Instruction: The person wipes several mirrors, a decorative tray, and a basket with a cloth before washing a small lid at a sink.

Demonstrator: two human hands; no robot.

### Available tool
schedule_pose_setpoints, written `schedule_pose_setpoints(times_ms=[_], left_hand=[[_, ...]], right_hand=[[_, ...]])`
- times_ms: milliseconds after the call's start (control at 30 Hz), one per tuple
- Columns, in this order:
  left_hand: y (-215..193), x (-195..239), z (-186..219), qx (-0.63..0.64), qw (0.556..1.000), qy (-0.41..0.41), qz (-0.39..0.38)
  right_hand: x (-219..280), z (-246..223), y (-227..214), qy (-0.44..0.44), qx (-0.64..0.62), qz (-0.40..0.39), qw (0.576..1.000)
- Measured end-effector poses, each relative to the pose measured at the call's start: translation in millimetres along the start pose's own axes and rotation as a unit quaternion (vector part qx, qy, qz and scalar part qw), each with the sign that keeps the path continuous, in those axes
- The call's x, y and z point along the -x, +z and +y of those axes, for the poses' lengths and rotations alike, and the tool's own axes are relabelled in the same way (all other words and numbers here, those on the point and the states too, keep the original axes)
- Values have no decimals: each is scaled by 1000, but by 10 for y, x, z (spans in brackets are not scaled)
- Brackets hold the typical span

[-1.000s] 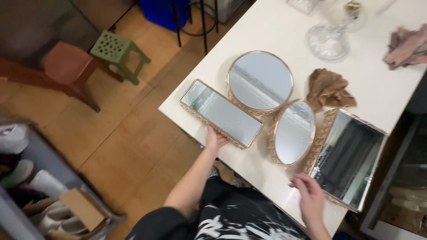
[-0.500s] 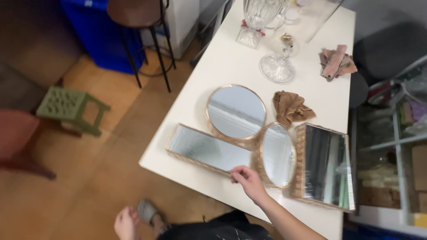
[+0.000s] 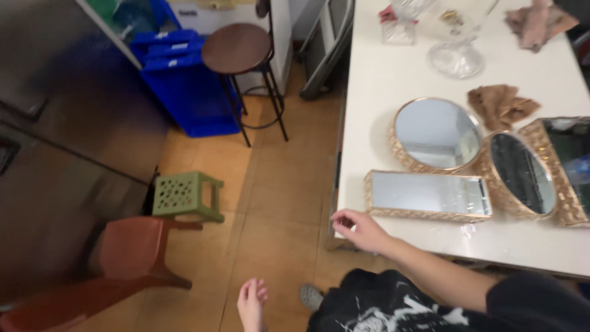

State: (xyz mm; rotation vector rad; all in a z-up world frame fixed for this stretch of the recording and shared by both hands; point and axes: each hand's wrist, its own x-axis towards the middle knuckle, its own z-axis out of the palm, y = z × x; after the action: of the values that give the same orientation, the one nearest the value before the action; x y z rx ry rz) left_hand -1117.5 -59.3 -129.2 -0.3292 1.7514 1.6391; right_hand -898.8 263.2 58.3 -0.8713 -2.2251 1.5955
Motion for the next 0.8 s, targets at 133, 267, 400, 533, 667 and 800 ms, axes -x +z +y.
schedule_pose_setpoints(times_ms=[133,267,400,533,667,800], left_hand=[[-200,-228,274,50,999,7,6],[-325,-484,573,15,999,-39,23],[-439,-966,972,-24,1000,3,-10],[-235,-1761,1381,-20,1000,23,-3],[385,-2338,1906,-60,997,9,-44],[1080,-2840,2598,-123,985,7,-123]], right_hand=[[-361,-20,340,29,11,-24,999],[-788,-69,798,58,-20,-21,998],[-1405,-129,1141,41,-56,-22,997],[-2048,-39,1188,34,-76,15,996],[-2824,75,798,35,-122,92,988],[-3243,148,416,74,-221,166,958]])
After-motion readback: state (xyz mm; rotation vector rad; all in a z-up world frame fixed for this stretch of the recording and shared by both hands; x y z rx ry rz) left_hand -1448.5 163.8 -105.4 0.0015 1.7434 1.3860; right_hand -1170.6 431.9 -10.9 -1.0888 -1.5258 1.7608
